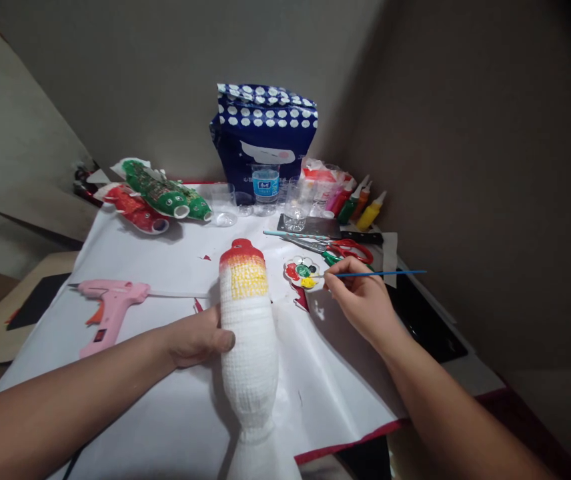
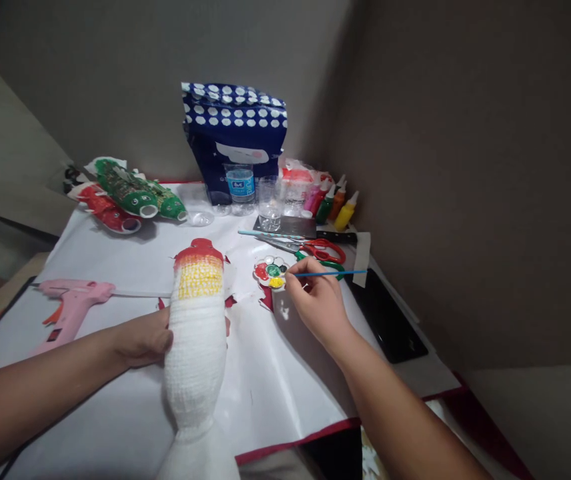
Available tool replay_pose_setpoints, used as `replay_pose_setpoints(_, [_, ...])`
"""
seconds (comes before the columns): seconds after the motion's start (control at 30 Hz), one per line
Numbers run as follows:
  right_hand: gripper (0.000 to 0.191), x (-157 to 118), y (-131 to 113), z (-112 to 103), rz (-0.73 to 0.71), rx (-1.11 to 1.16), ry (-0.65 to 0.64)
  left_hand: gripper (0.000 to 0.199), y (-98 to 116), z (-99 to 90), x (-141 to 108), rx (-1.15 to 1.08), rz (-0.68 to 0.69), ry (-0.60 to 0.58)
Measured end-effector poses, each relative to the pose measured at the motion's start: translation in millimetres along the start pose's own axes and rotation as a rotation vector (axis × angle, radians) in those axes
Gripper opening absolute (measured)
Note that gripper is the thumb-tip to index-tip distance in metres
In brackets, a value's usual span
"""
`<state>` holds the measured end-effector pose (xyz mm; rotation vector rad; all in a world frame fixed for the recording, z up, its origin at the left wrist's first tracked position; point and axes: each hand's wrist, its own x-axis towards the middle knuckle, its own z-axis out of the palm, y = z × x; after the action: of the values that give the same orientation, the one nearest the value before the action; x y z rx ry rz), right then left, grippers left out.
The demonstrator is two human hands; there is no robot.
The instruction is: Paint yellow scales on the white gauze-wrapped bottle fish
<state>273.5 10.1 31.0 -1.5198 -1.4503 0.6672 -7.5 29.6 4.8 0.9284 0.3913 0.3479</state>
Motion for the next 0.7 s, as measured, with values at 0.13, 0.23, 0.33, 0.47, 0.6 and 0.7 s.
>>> replay_pose_setpoints(0.13, [0.012,3.3,8.4,4.7,-0.001,-0.059,-0.043,0.067,0.0,1.6,1.4,-0.039,0.004,0.021])
replay_pose_setpoints(0.23, [0.011,3.9,9.2,5.2,-0.02,-0.078,-0.04,0.066,1.8,1.4,1.3,-0.041,-0.024,0.007])
replay_pose_setpoints(0.33, [0.011,3.8,10.0,4.8,-0.033,-0.088,-0.044,0.065,2.8,0.5,1.1,-0.031,-0.041,-0.004])
replay_pose_setpoints(0.47, [0.011,2.9,13.0,6.0,-0.043,-0.089,-0.059,0.065,2.8,0.0,1.3,-0.025,-0.036,-0.004])
replay_pose_setpoints(0.6, [0.01,3.1,16.8,8.4,-0.046,-0.084,-0.064,0.066,1.8,-0.6,1.1,-0.026,-0.041,-0.003])
replay_pose_setpoints(0.7, [0.011,3.4,16.7,8.0,-0.04,-0.071,-0.057,0.064,1.2,-1.3,0.7,-0.036,-0.042,-0.013])
